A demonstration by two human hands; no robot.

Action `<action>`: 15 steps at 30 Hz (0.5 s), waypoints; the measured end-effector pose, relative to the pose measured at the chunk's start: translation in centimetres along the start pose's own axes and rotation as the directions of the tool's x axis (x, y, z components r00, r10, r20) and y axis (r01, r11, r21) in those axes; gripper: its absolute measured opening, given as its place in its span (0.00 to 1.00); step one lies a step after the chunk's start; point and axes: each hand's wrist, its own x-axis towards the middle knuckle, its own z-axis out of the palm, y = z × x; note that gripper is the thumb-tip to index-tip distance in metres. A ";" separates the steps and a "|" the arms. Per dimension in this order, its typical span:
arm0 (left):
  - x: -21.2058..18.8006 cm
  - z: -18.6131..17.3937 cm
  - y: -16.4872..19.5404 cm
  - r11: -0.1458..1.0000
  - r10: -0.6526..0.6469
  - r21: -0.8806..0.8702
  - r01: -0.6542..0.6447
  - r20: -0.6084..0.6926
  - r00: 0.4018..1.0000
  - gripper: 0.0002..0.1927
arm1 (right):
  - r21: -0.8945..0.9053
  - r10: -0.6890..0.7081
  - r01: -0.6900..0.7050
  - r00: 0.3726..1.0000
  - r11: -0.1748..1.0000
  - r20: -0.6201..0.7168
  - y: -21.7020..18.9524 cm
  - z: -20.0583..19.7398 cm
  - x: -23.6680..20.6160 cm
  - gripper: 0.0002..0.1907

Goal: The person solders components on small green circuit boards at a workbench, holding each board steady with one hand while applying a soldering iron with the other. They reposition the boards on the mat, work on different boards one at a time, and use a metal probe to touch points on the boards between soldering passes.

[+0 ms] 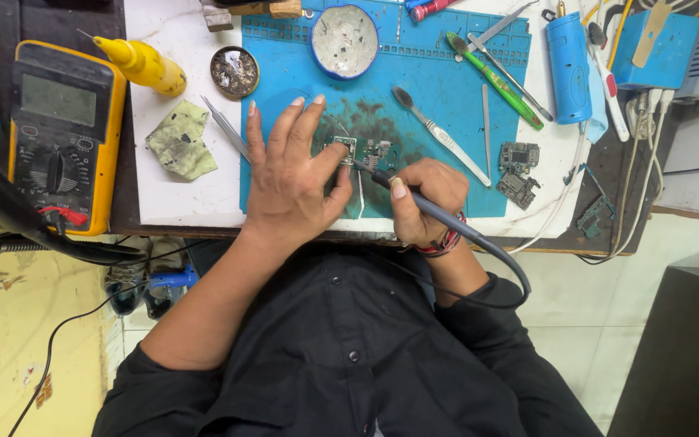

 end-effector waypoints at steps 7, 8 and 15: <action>0.0 0.0 0.0 1.000 0.005 0.003 -0.005 0.001 1.000 0.11 | 0.034 -0.007 0.008 1.000 0.999 -0.023 0.0 -0.1 0.0 0.08; 0.0 0.0 0.0 1.000 0.003 0.006 -0.003 0.002 1.000 0.11 | 0.018 0.011 -0.010 1.000 1.000 -0.022 -0.1 -0.1 0.0 0.08; 0.0 0.0 0.0 1.000 0.009 0.011 -0.009 -0.004 1.000 0.10 | -0.043 0.046 -0.048 0.999 0.998 -0.029 -0.3 0.3 0.3 0.08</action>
